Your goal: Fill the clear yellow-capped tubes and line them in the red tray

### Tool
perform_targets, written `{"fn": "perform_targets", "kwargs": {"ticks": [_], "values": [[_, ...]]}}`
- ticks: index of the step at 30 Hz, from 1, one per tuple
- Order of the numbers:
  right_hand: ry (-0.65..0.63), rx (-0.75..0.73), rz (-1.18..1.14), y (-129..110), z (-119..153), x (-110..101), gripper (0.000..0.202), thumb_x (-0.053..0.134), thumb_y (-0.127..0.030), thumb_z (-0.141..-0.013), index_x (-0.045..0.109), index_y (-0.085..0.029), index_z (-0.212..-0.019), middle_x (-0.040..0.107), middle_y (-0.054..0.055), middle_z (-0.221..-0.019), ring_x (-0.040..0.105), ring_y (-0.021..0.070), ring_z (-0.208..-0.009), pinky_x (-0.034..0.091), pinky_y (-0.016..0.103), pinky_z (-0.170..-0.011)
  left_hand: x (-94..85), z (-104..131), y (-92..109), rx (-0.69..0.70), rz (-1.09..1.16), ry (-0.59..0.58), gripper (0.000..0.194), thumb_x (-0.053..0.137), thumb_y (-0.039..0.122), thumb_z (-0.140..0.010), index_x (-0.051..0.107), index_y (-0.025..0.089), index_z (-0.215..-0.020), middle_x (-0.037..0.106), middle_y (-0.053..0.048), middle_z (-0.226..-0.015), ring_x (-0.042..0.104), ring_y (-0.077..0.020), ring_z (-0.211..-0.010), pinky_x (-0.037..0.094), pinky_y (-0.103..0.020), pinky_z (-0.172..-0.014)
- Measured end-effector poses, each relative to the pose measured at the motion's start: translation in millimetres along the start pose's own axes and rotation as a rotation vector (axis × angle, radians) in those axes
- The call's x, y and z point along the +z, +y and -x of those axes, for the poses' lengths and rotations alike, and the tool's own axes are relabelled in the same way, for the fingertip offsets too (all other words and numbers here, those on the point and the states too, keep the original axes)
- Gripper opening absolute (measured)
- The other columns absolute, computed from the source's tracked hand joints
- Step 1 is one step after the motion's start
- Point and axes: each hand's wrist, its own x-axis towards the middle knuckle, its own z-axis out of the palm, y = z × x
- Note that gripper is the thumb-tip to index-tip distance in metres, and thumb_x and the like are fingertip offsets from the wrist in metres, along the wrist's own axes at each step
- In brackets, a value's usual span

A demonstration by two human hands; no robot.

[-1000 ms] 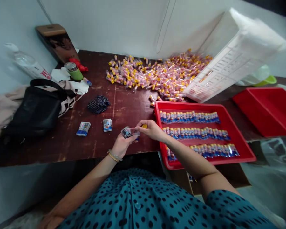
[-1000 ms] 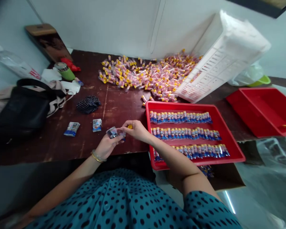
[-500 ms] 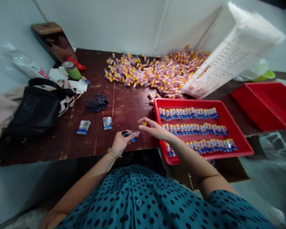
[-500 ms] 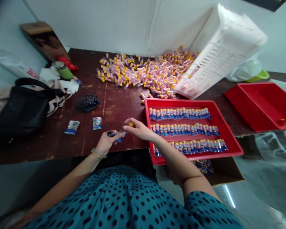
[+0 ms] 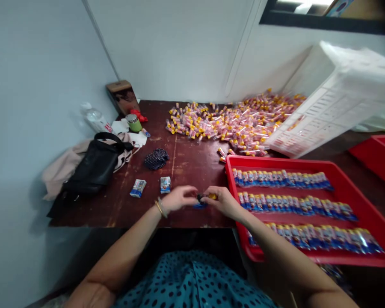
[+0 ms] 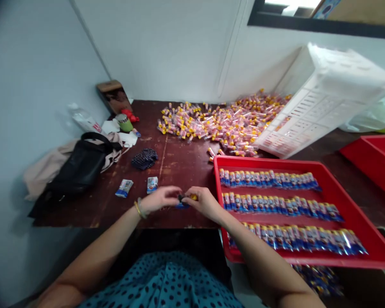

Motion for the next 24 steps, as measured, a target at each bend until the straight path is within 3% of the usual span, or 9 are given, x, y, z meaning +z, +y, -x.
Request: {"fn": "perform_targets", "kwargs": {"ticks": [1,3,4,6,11,15,19,21,24], "values": [[0.039,0.032,-0.024,5.8,-1.5,-1.9,0.022,0.065,-0.038,-0.087,0.069,-0.018,-0.08,0.066,0.003,-0.075,0.059,0.0155,-0.068,0.044,0.026,-0.065,-28.4,-12.1,-0.4,0.01,-0.211,0.272,0.041,0.077,0.038,-0.072,0.069,0.015,-0.105,0.071,-0.015,-0.1,0.063,-0.0311,-0.097,0.048,-0.04,-0.083],[0.105,0.088,-0.076,18.5,-5.0,-4.5,0.025,0.065,-0.042,-0.086,0.065,-0.018,-0.077,0.063,0.001,-0.07,0.056,0.0151,-0.064,0.042,0.026,-0.062,-84.4,-36.0,-1.1,-0.098,-0.708,0.616,0.041,0.062,0.039,-0.086,0.063,0.015,-0.12,0.064,-0.022,-0.119,0.053,-0.0353,-0.115,0.042,-0.044,-0.091],[0.124,0.108,-0.104,24.4,-6.7,-4.8,0.026,0.065,-0.043,-0.085,0.063,-0.018,-0.077,0.061,0.001,-0.068,0.054,0.0146,-0.062,0.041,0.026,-0.06,-107.7,-46.6,-1.8,-0.183,-0.919,0.644,0.041,0.057,0.038,-0.089,0.06,0.015,-0.124,0.06,-0.023,-0.126,0.05,-0.0365,-0.12,0.041,-0.045,-0.092],[0.127,0.126,-0.15,33.2,-9.9,-3.9,0.027,0.064,-0.044,-0.086,0.062,-0.018,-0.077,0.059,0.0,-0.067,0.051,0.0138,-0.061,0.039,0.026,-0.06,-139.2,-64.4,-4.6,-0.219,-1.018,0.623,0.035,0.053,0.034,-0.091,0.062,0.014,-0.118,0.06,-0.022,-0.125,0.053,-0.0351,-0.116,0.04,-0.042,-0.09],[0.127,0.127,-0.174,36.2,-14.5,-2.0,0.032,0.063,-0.048,-0.085,0.061,-0.017,-0.077,0.057,0.0,-0.067,0.049,0.0131,-0.061,0.038,0.026,-0.061,-152.4,-89.2,-12.1,-0.228,-1.062,0.556,0.038,0.044,0.038,-0.094,0.068,0.009,-0.101,0.069,-0.023,-0.106,0.063,-0.0362,-0.101,0.043,-0.043,-0.086],[0.164,0.15,-0.221,29.2,-15.9,-8.3,0.039,0.065,-0.055,-0.08,0.058,-0.017,-0.073,0.054,-0.002,-0.063,0.045,0.0114,-0.058,0.036,0.024,-0.058,-135.8,-88.2,-9.6,-0.223,-1.057,0.589,0.04,0.041,0.029,-0.093,0.064,0.003,-0.113,0.065,-0.03,-0.114,0.057,-0.0424,-0.116,0.041,-0.052,-0.092],[0.126,0.153,-0.285,19.5,-13.4,-16.8,0.042,0.067,-0.056,-0.079,0.057,-0.016,-0.071,0.053,-0.003,-0.061,0.043,0.0097,-0.056,0.034,0.023,-0.056,-73.3,-63.7,-1.0,0.071,-0.779,0.59,0.063,0.051,0.04,-0.09,0.038,0.012,-0.145,0.043,-0.025,-0.147,0.038,-0.0384,-0.136,0.036,-0.052,-0.103],[0.056,0.134,-0.265,11.4,-10.2,-20.0,0.04,0.067,-0.054,-0.08,0.06,-0.016,-0.073,0.052,-0.004,-0.06,0.042,0.0094,-0.055,0.032,0.022,-0.054,-28.9,-44.4,3.6,0.228,-0.25,0.324,0.067,0.053,0.049,-0.089,0.036,0.017,-0.146,0.05,-0.021,-0.142,0.052,-0.0324,-0.125,0.044,-0.046,-0.098],[-0.059,0.042,-0.145,-3.3,-4.7,-23.4,0.031,0.066,-0.046,-0.083,0.068,-0.016,-0.087,0.061,-0.001,-0.07,0.051,0.0113,-0.062,0.038,0.022,-0.06,28.1,-17.2,8.4,0.09,0.296,-0.264,0.062,0.067,0.054,-0.08,0.056,0.016,-0.127,0.067,-0.016,-0.117,0.066,-0.0283,-0.101,0.051,-0.041,-0.085]]}}
